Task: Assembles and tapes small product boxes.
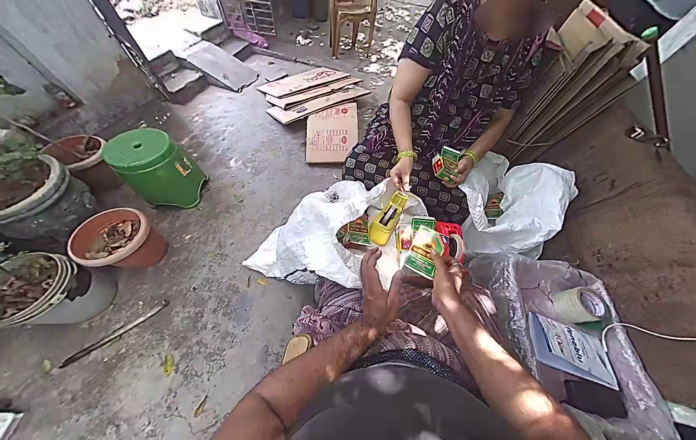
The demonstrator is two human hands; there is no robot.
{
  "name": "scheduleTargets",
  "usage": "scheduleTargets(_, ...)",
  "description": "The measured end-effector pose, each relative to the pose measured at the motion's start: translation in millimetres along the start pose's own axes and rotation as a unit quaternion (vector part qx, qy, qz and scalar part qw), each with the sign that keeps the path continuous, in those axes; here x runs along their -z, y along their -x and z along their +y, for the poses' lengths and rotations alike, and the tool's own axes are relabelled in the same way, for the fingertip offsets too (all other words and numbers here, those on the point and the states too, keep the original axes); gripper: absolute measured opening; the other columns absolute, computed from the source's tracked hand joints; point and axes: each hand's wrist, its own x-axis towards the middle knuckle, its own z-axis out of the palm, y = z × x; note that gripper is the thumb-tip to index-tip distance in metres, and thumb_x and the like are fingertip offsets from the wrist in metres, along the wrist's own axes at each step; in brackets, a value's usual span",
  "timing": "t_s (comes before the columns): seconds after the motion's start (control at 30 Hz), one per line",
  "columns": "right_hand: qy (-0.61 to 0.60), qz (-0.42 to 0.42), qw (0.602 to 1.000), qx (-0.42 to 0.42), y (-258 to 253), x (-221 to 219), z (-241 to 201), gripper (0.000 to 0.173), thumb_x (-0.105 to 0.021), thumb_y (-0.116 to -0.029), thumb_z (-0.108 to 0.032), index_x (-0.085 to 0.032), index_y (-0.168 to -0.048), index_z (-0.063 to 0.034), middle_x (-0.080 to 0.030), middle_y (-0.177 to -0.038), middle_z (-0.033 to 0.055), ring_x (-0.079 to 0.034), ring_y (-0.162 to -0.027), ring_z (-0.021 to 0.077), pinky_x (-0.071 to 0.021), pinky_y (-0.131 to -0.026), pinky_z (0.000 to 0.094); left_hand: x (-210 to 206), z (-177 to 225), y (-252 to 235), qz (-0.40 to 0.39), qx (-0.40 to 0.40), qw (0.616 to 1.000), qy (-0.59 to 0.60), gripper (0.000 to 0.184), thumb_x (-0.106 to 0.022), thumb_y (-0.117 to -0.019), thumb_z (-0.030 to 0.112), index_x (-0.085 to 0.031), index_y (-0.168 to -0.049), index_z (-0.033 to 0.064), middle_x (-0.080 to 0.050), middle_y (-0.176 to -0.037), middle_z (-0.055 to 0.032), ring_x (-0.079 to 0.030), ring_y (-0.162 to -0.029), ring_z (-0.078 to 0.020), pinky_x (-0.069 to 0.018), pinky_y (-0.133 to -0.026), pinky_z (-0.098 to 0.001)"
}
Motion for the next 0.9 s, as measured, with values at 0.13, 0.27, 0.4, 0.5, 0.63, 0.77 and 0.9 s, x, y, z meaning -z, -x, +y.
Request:
scheduleTargets(0.13, 0.053, -0.206, 0.977, -0.011, -6, -46, -7, 0.026, -0.058, -0.1044, -0.022, -0.069, -0.110, 0.0013, -0.075, -0.101, 0.0111, -0.073, -0.092, 0.0178, -0.0611, -0.083, 0.0358, -1, 2, 3, -0.040, -0.061, 0.997, 0.005, 0.049, -0.066, -0.0981, 0.028, -0.055, -0.134, -0.0038, -0.054, -0.141, -0.0254, -0.052, -0.134, -0.0335, -0.0484, -0.111, -0.0475)
scheduleTargets(0.27, 0.341, -0.174, 0.916, 0.117, -20, -34, 13, 0.025, -0.064, -0.0967, -0.019, -0.074, -0.115, -0.0049, -0.072, -0.117, 0.0117, -0.067, -0.113, 0.0198, -0.0524, -0.102, 0.0384, -4, 0, 7, -0.134, -0.029, 0.990, 0.014, 0.049, -0.071, -0.0941, 0.024, -0.060, -0.134, -0.0015, -0.054, -0.143, -0.0227, -0.053, -0.135, -0.0312, -0.0494, -0.110, -0.0448)
scheduleTargets(0.4, 0.529, -0.225, 0.800, 0.170, -44, 1, 52, 0.055, -0.064, -0.0941, -0.021, -0.055, -0.147, -0.0086, -0.047, -0.157, 0.0112, -0.039, -0.149, 0.0272, -0.0319, -0.123, 0.0426, -6, -4, 4, -0.162, 0.020, 0.986, 0.026, 0.050, -0.073, -0.0910, 0.019, -0.059, -0.135, 0.0007, -0.053, -0.144, -0.0202, -0.057, -0.130, -0.0245, -0.0572, -0.098, -0.0375)
scheduleTargets(0.5, 0.561, -0.234, 0.765, 0.213, -49, 12, 63, 0.048, -0.058, -0.0973, -0.024, -0.059, -0.143, -0.0096, -0.057, -0.149, 0.0108, -0.047, -0.143, 0.0265, -0.0374, -0.119, 0.0437, -8, -6, 4, -0.158, 0.031, 0.986, 0.036, 0.048, -0.073, -0.0903, 0.017, -0.059, -0.133, -0.0006, -0.056, -0.140, -0.0192, -0.065, -0.114, -0.0208, -0.0597, -0.087, -0.0334)
scheduleTargets(0.63, 0.584, -0.238, 0.730, 0.262, -48, 13, 57, 0.036, -0.054, -0.1008, -0.025, -0.069, -0.128, -0.0066, -0.068, -0.130, 0.0167, -0.060, -0.128, 0.0333, -0.0471, -0.108, 0.0499, -8, -10, 5, -0.163, 0.040, 0.985, 0.029, 0.046, -0.071, -0.0904, 0.016, -0.060, -0.133, 0.0020, -0.059, -0.137, -0.0156, -0.068, -0.102, -0.0166, -0.0612, -0.078, -0.0315)
scheduleTargets(0.77, 0.599, -0.234, 0.703, 0.303, -50, 15, 59, 0.034, -0.047, -0.1038, -0.021, -0.070, -0.124, -0.0070, -0.070, -0.123, 0.0175, -0.065, -0.119, 0.0347, -0.0532, -0.098, 0.0498, -10, -10, 6, -0.159, 0.063, 0.985, 0.034, 0.045, -0.071, -0.0893, 0.012, -0.061, -0.133, 0.0055, -0.062, -0.132, -0.0110, -0.070, -0.095, -0.0137, -0.0627, -0.075, -0.0308)
scheduleTargets(0.9, 0.608, -0.225, 0.703, 0.292, -48, 16, 50, 0.032, -0.048, -0.1033, -0.019, -0.071, -0.117, -0.0014, -0.071, -0.111, 0.0221, -0.069, -0.106, 0.0397, -0.0563, -0.087, 0.0542, -11, -9, 8, -0.169, 0.098, 0.980, 0.048, 0.045, -0.070, -0.0893, 0.014, -0.060, -0.133, 0.0055, -0.065, -0.129, -0.0078, -0.071, -0.089, -0.0114, -0.0637, -0.072, -0.0303)
